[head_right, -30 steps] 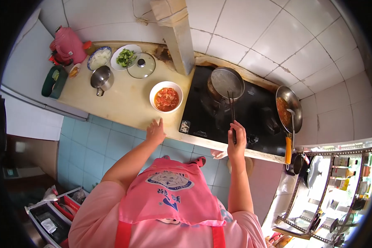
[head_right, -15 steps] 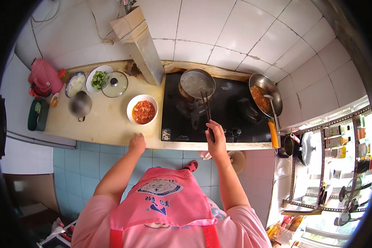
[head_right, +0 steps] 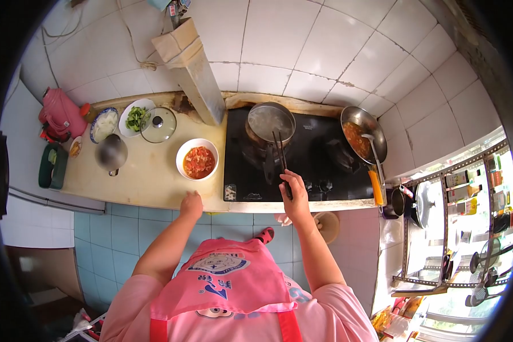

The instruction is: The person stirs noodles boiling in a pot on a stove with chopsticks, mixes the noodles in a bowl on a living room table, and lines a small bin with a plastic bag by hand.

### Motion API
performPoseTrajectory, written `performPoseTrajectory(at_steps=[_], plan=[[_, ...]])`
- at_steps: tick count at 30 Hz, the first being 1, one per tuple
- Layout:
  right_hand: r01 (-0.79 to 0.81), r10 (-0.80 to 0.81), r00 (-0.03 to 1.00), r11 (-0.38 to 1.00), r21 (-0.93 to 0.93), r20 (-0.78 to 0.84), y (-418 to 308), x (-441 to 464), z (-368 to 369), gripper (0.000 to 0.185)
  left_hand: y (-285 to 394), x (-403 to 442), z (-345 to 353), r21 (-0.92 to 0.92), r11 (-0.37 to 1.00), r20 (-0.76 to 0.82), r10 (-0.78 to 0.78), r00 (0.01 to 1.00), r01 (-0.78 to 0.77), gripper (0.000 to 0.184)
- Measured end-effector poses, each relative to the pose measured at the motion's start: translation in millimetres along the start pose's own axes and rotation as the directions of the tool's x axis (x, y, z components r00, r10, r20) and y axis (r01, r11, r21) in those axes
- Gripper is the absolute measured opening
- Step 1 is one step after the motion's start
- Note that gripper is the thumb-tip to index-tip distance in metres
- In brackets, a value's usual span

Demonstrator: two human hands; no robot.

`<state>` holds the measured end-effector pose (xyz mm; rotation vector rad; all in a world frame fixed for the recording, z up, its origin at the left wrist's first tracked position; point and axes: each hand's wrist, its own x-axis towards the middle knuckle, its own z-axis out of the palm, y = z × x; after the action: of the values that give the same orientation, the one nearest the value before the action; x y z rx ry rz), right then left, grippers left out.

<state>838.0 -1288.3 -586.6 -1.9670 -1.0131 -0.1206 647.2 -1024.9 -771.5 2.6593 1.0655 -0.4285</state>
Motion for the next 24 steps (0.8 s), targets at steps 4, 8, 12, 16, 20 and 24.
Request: performPoseTrajectory(at_steps=[4,8,12,16,20,24], plan=[[0.022,-0.022,1.0,1.0,-0.006,-0.002,-0.5,-0.5,-1.1,0.025,-1.6,4.3,9.5,-0.003,1.0,-0.02,-0.012,1.0,0.012,0.05],[-0.005,0.005,1.0,1.0,0.005,-0.002,-2.5,0.3,-1.6,0.024,-2.8,3.9,8.7,0.036,0.999,-0.031,0.011,0.999,-0.01,0.051],[-0.004,0.004,1.0,1.0,-0.006,-0.004,-4.3,-0.1,-1.0,0.023,-4.7,7.7,15.3,0.011,0.999,0.008,-0.031,0.999,0.031,0.053],[0.0,0.0,1.0,0.999,-0.034,0.0,0.8,-3.5,4.5,0.025,-3.4,4.9,13.6,-0.012,0.999,-0.027,-0.052,0.998,0.051,0.035],[-0.006,0.007,1.0,0.999,-0.037,0.009,-0.9,-4.5,6.1,0.023,-0.4,0.7,3.2,-0.025,0.999,-0.011,-0.04,0.999,0.04,0.035],[-0.037,0.037,0.999,0.999,-0.019,0.008,-7.4,-3.6,7.0,0.022,3.6,-3.1,-0.6,-0.076,0.993,-0.015,-0.088,0.996,0.087,0.034]])
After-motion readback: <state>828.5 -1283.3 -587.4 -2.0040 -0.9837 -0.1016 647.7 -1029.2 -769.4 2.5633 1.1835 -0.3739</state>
